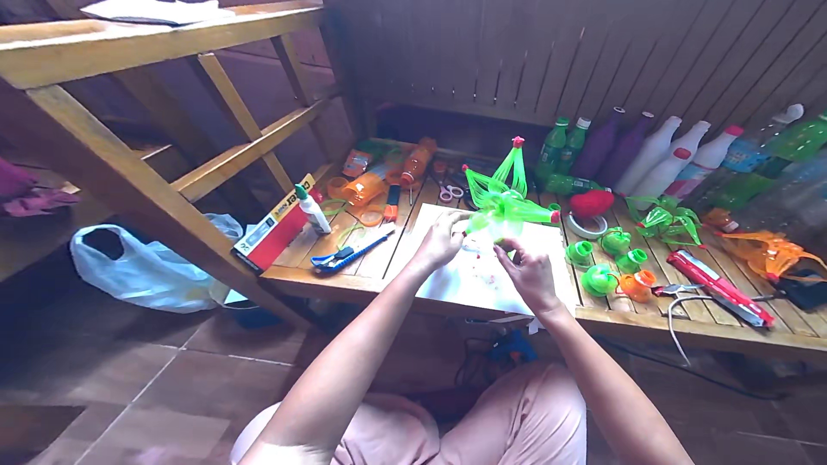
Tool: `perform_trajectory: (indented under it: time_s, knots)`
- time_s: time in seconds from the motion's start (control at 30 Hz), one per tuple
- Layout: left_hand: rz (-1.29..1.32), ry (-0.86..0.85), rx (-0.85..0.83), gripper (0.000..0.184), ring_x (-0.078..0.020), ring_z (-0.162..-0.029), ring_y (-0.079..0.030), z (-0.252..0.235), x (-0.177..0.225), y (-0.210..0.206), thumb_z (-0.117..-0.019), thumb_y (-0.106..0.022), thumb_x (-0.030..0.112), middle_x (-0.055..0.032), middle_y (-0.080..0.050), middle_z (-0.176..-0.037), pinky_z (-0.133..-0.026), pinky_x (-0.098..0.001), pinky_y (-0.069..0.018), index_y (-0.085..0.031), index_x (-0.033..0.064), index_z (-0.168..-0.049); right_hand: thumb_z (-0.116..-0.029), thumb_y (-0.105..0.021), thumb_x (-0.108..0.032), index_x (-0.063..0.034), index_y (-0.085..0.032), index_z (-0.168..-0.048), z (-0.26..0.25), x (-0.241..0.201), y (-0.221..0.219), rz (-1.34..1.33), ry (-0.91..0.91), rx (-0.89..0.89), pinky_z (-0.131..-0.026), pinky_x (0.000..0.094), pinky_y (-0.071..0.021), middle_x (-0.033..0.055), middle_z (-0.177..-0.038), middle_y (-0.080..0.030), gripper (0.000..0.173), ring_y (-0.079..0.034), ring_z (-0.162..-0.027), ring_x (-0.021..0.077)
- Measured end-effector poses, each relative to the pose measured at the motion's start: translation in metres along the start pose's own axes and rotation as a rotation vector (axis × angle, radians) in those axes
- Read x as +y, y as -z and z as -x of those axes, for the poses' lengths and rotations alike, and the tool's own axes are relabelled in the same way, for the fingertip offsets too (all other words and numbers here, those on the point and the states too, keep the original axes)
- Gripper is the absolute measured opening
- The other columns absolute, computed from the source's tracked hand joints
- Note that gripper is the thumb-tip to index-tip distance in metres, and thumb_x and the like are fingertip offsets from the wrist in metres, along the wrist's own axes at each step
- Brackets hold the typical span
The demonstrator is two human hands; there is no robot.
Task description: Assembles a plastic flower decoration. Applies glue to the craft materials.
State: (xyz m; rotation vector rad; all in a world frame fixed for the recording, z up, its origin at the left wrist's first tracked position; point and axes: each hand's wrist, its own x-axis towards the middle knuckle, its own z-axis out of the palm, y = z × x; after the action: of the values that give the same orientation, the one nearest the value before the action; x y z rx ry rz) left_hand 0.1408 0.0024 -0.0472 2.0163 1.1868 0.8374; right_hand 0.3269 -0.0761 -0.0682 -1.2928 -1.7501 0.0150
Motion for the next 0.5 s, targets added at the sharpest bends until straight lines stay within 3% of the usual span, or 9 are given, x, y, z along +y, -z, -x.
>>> perform_trajectory:
  time_s: [0.33, 0.5]
  knots:
    - [-0.010, -0.032, -0.024, 0.044, -0.0337, -0.131, -0.055, 0.001, 0.004, 0.004, -0.0989, -0.048, -0.005, -0.0190, -0.050, -0.150, -0.102, -0.0512, -0.0475, -0.057, 0.0027, -0.141, -0.0974, -0.066, -0.016, 0.0012, -0.076, -0.103, -0.001, 0.002, 0.003, -0.022, -0.011, -0.030, -0.061, 0.0404, -0.0544, 0.0135, -0.079, -0.071, 0.021, -0.064, -0.062, 0.0224]
    - [-0.011, -0.040, 0.007, 0.046, -0.0342, -0.136, -0.051, 0.004, 0.014, 0.031, -0.1002, -0.044, -0.004, -0.0178, -0.050, -0.151, -0.107, -0.0520, -0.0445, -0.056, 0.0049, -0.143, -0.0981, -0.066, -0.011, 0.0044, -0.071, -0.107, -0.013, 0.002, 0.030, -0.328, -0.221, -0.137, -0.062, 0.0241, -0.0551, 0.0066, -0.080, -0.070, 0.018, -0.062, -0.063, 0.0063]
